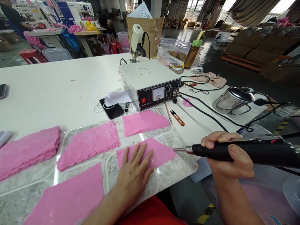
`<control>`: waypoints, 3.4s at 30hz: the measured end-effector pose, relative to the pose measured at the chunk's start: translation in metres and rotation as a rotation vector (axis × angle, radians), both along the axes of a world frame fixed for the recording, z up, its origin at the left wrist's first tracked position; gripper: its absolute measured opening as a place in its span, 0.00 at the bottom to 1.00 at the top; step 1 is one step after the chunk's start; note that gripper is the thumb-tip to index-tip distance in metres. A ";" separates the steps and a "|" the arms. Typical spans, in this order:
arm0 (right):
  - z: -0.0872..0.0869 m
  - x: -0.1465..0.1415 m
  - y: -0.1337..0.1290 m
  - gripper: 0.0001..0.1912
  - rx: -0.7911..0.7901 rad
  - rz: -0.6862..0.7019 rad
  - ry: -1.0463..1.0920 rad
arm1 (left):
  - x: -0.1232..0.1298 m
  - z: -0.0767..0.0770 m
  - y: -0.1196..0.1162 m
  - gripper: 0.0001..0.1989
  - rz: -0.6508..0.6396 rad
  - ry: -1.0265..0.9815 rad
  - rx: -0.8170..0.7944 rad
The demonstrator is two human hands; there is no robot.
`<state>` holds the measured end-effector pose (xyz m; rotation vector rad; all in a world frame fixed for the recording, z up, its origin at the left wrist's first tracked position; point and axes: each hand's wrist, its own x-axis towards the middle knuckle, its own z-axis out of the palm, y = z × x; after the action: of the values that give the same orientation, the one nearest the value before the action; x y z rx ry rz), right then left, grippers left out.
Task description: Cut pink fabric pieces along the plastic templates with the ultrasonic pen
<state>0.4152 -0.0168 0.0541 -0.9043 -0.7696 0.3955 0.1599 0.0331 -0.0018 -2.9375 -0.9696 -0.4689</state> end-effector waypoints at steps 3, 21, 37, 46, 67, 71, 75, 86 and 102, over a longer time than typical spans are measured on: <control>0.002 0.000 0.000 0.06 -0.006 -0.003 -0.012 | 0.000 0.000 -0.001 0.22 0.002 0.007 -0.002; 0.002 -0.023 0.029 0.06 0.059 0.109 -0.024 | 0.002 0.003 -0.003 0.22 0.018 0.034 0.003; 0.003 -0.031 0.041 0.05 0.080 0.131 -0.035 | 0.001 0.003 -0.003 0.21 0.030 -0.017 -0.042; -0.001 -0.038 0.050 0.04 0.058 0.135 -0.043 | 0.002 0.001 -0.004 0.22 0.043 -0.021 -0.054; 0.005 -0.070 0.064 0.06 0.062 0.161 0.040 | -0.040 0.027 -0.016 0.18 0.112 -0.029 0.040; 0.001 -0.079 0.066 0.05 0.055 0.233 0.013 | -0.059 0.016 -0.020 0.19 0.180 -0.037 0.034; 0.000 -0.083 0.067 0.05 0.044 0.250 -0.007 | -0.065 0.010 -0.023 0.19 0.206 -0.047 0.020; 0.000 -0.085 0.068 0.05 0.040 0.233 -0.032 | -0.070 0.005 -0.023 0.18 0.225 -0.069 0.031; 0.006 -0.098 0.071 0.06 0.013 0.228 -0.013 | -0.072 0.004 -0.025 0.18 0.227 -0.087 0.000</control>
<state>0.3173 0.0540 0.0601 -0.8099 -0.8895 0.5853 0.0879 0.0085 0.0018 -2.7798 -1.2938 -0.5889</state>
